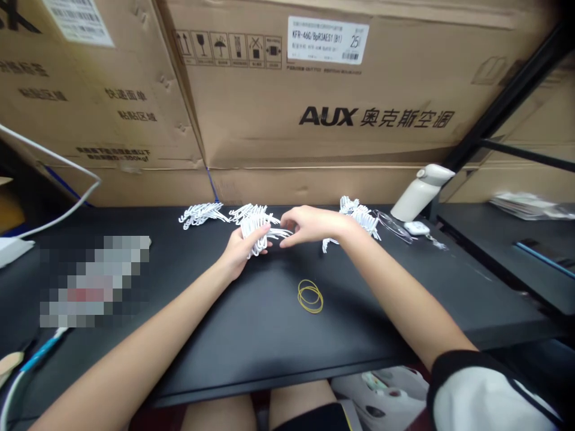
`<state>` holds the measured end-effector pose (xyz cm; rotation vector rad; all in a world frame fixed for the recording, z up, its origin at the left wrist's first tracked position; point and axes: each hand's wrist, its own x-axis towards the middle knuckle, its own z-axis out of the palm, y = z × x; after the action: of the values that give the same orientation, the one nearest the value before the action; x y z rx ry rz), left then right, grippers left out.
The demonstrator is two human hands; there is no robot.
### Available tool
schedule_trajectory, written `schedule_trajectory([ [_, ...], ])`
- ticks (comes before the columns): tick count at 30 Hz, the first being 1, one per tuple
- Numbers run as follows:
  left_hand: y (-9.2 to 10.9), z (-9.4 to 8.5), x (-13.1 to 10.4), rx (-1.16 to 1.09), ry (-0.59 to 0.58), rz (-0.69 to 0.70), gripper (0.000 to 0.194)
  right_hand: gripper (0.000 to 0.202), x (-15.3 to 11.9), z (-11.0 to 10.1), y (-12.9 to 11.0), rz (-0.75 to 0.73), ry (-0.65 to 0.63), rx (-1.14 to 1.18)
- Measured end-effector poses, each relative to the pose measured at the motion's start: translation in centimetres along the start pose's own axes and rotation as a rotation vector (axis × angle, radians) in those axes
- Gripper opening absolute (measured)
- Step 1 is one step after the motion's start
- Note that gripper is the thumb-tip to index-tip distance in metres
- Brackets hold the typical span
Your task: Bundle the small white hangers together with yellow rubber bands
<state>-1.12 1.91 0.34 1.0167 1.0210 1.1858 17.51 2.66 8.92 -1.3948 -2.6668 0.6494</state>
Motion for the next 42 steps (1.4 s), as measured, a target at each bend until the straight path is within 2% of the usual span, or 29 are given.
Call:
schedule_trajectory([
  [1,-0.1,0.0,0.0,0.007,-0.014,0.011,0.03,0.029,0.4,0.6,-0.4,-0.058,-0.02,-0.023],
  [3,-0.1,-0.1,0.0,0.01,-0.021,0.03,0.029,0.022,1.2,1.7,-1.0,-0.151,0.048,-0.032],
  [6,0.0,-0.2,0.0,-0.001,-0.005,0.035,0.031,0.018,1.9,2.6,-1.5,-0.17,0.159,-0.051],
  [9,0.3,-0.3,0.1,-0.025,-0.028,0.011,0.034,0.021,2.2,2.7,-1.4,-0.184,0.193,-0.084],
  [12,0.4,-0.5,0.2,-0.047,-0.07,-0.017,0.034,0.023,2.4,2.6,-1.0,-0.205,0.178,-0.083],
  [17,0.5,-0.8,0.6,-0.09,-0.154,-0.133,0.031,0.028,2.5,2.5,-0.2,-0.263,0.132,0.066],
  [24,1.5,-1.1,0.6,-0.297,-0.163,-0.263,0.034,0.03,2.5,2.4,0.7,-0.216,0.045,0.39],
  [28,1.8,-1.2,0.6,-0.353,-0.185,-0.276,0.044,0.032,3.0,2.2,2.3,-0.227,0.099,0.53],
  [32,1.9,-1.2,0.5,-0.334,-0.142,-0.257,0.048,0.037,3.6,1.8,5.8,-0.103,0.287,0.635],
  [35,1.8,-1.3,0.5,-0.301,-0.147,-0.26,0.047,0.035,3.7,1.7,8.3,0.014,0.399,0.555],
  [37,1.8,-1.4,0.5,-0.288,-0.155,-0.259,0.046,0.034,3.5,1.7,9.3,0.04,0.432,0.347],
  [40,1.7,-1.4,0.6,-0.275,-0.16,-0.261,0.043,0.035,3.3,1.9,9.7,0.066,0.433,0.062],
  [42,1.7,-1.3,0.6,-0.271,-0.157,-0.261,0.042,0.036,3.3,2.1,9.7,0.085,0.395,-0.013],
])
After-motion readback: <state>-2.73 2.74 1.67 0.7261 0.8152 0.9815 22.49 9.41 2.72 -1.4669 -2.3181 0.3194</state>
